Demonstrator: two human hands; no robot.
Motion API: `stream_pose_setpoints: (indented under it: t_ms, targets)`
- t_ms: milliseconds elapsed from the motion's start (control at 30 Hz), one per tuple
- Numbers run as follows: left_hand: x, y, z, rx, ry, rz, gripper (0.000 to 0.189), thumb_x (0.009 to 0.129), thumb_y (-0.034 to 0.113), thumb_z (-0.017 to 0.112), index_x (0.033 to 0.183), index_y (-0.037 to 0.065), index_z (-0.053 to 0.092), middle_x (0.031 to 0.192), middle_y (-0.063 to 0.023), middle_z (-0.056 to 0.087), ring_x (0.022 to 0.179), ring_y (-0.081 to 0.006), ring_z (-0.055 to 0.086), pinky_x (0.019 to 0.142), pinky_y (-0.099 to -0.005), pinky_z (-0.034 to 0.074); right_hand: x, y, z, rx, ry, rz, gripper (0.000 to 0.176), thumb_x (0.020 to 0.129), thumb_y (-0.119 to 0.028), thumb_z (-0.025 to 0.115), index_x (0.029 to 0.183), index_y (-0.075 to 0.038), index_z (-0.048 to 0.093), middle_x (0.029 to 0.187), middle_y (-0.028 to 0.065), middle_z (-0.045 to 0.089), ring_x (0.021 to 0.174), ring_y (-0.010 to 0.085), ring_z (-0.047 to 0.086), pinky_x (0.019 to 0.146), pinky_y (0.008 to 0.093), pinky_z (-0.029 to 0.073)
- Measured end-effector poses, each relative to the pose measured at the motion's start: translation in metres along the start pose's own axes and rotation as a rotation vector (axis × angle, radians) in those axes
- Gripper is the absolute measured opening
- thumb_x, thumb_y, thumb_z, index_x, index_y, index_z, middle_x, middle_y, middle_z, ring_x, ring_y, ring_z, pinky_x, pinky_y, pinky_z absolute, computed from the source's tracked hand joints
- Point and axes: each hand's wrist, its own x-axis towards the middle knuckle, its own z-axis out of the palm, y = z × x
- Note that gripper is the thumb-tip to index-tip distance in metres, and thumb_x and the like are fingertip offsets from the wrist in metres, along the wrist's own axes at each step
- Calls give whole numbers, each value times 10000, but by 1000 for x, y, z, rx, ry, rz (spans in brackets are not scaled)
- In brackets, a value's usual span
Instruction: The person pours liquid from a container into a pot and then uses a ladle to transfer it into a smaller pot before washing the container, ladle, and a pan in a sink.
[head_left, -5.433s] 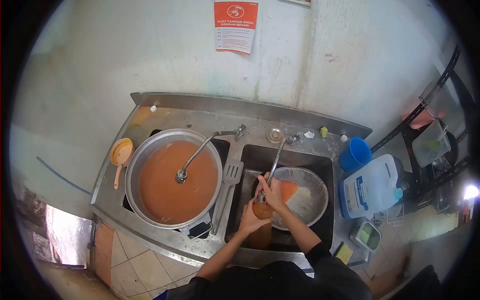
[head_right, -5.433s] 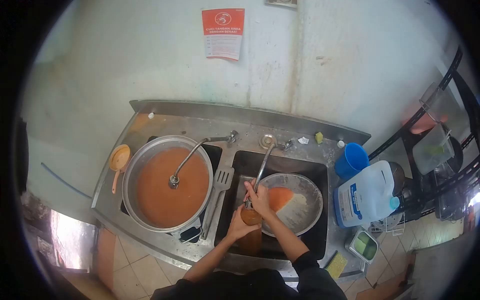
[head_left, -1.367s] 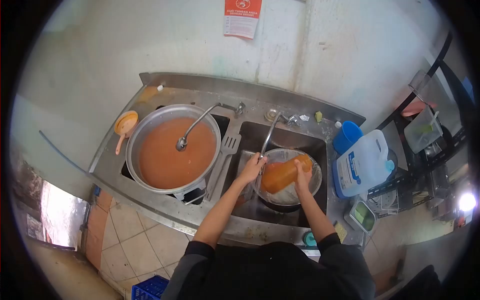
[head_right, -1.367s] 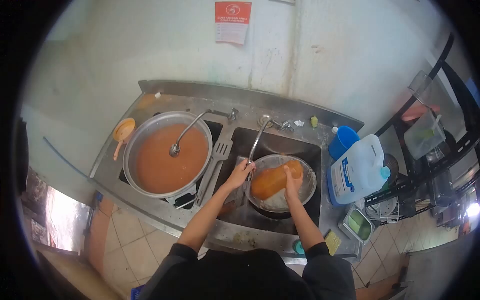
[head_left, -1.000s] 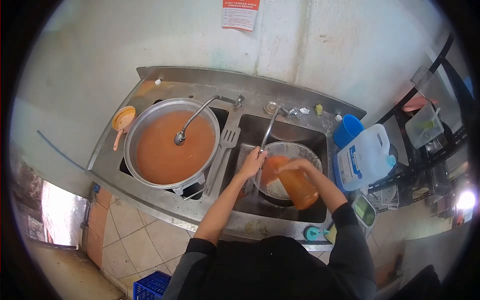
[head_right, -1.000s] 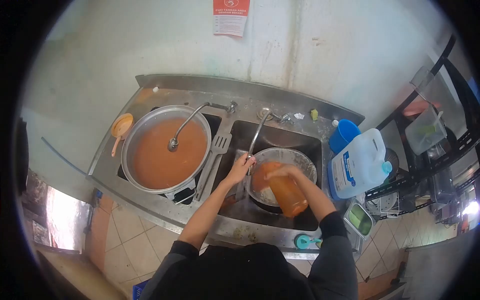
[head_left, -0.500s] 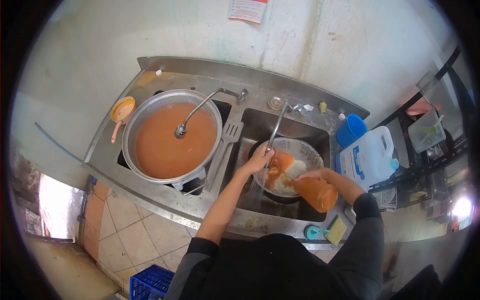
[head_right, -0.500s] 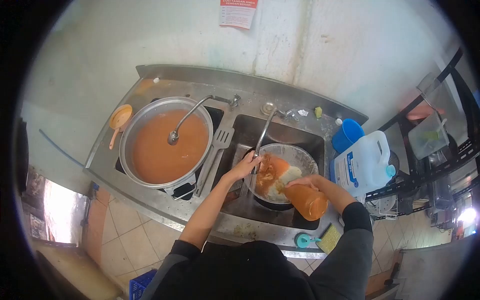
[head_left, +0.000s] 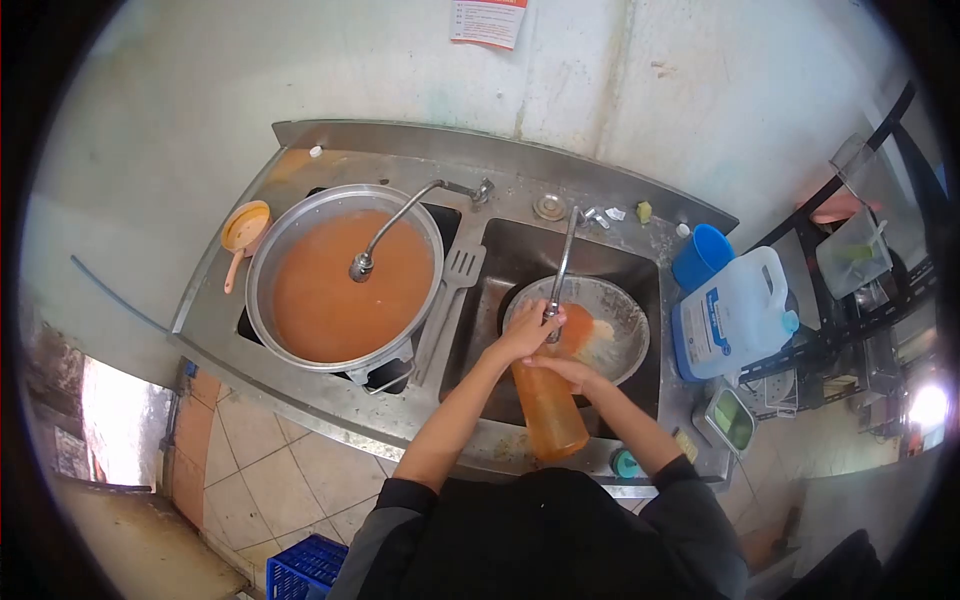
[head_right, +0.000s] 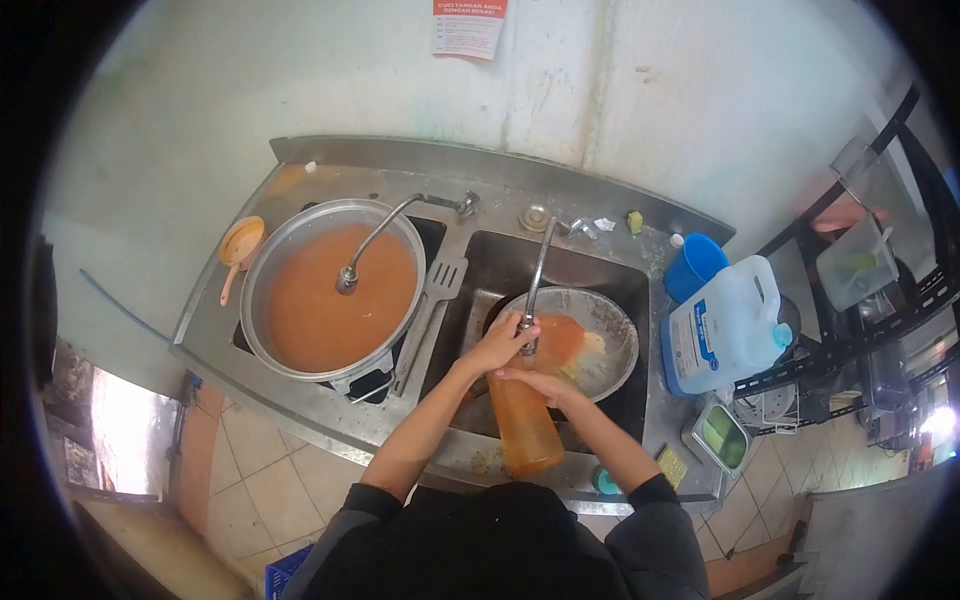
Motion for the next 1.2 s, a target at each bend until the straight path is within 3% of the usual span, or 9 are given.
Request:
stream_pose_setpoints:
  t_ms: [267, 400, 567, 600, 633, 733, 900, 1067, 1200]
  targets:
    - [8, 25, -18, -18, -54, -44, 509, 892, 462, 422, 1103, 0, 460, 1038, -219, 476, 1011, -352, 464, 877, -400, 356, 4, 3, -22, 204, 84, -87, 571, 733, -360, 703, 1160, -41, 498, 1050, 98, 582, 936, 198, 584, 781, 329, 492]
    - [25, 7, -13, 68, 175, 32, 434, 893, 376, 460, 995, -45, 492, 976, -238, 525, 947, -353, 515, 826, -387, 393, 5, -6, -12, 204, 173, -154, 538, 732, -360, 700, 1120, -29, 528, 1041, 100, 587, 921, 194, 585, 783, 322, 484]
    - [29, -4, -40, -1, 289, -14, 319, 897, 323, 461, 950, 14, 522, 814, -154, 603, 786, -281, 591, 713, -357, 441, 27, -14, 11, 346, 270, -285, 561, 687, -357, 736, 1082, -10, 538, 1030, 97, 591, 913, 199, 581, 791, 324, 471]
    - [27, -11, -44, 4, 290, -13, 319, 897, 323, 461, 950, 14, 522, 814, -154, 603, 786, -281, 591, 713, -357, 441, 35, -11, 14, 148, 425, -392, 596, 651, -360, 761, 1076, -4, 540, 1018, 99, 596, 912, 199, 580, 794, 320, 467]
    - [24, -17, -47, -13, 277, -52, 315, 898, 322, 464, 948, 17, 520, 793, -139, 596, 766, -256, 588, 706, -348, 443, 41, -7, 17, -54, 576, -495, 632, 615, -363, 786, 1070, 2, 542, 1006, 101, 601, 911, 198, 579, 796, 317, 464]
    - [26, -36, -48, -50, 176, -205, 259, 901, 275, 491, 994, 34, 514, 789, -75, 571, 749, -166, 552, 719, -307, 438, 65, 16, 18, -204, 502, -540, 700, 548, -361, 822, 1064, 14, 536, 993, 110, 606, 909, 197, 578, 776, 306, 471]
    - [5, -5, -7, -757, -75, -159, 180, 862, 112, 539, 1037, 75, 518, 912, 13, 483, 898, -97, 446, 822, -257, 371, 57, 34, 16, -226, 353, -516, 647, 599, -204, 812, 1124, 0, 494, 1003, 90, 604, 912, 176, 583, 778, 292, 473]
    - [13, -15, 22, -964, -20, -166, 128, 832, 68, 540, 956, 81, 510, 888, 18, 473, 836, -75, 444, 757, -212, 361, 51, 62, 6, 230, 407, -639, 632, 598, -130, 805, 1128, -54, 470, 978, 55, 597, 909, 163, 581, 792, 280, 462]
    - [22, -22, 19, -922, -126, -238, 106, 834, 72, 507, 907, 125, 453, 862, 29, 446, 827, -74, 451, 778, -229, 360, 40, 55, 5, 169, 465, -535, 664, 557, -131, 828, 1121, -78, 480, 958, 44, 594, 895, 150, 578, 795, 267, 456]
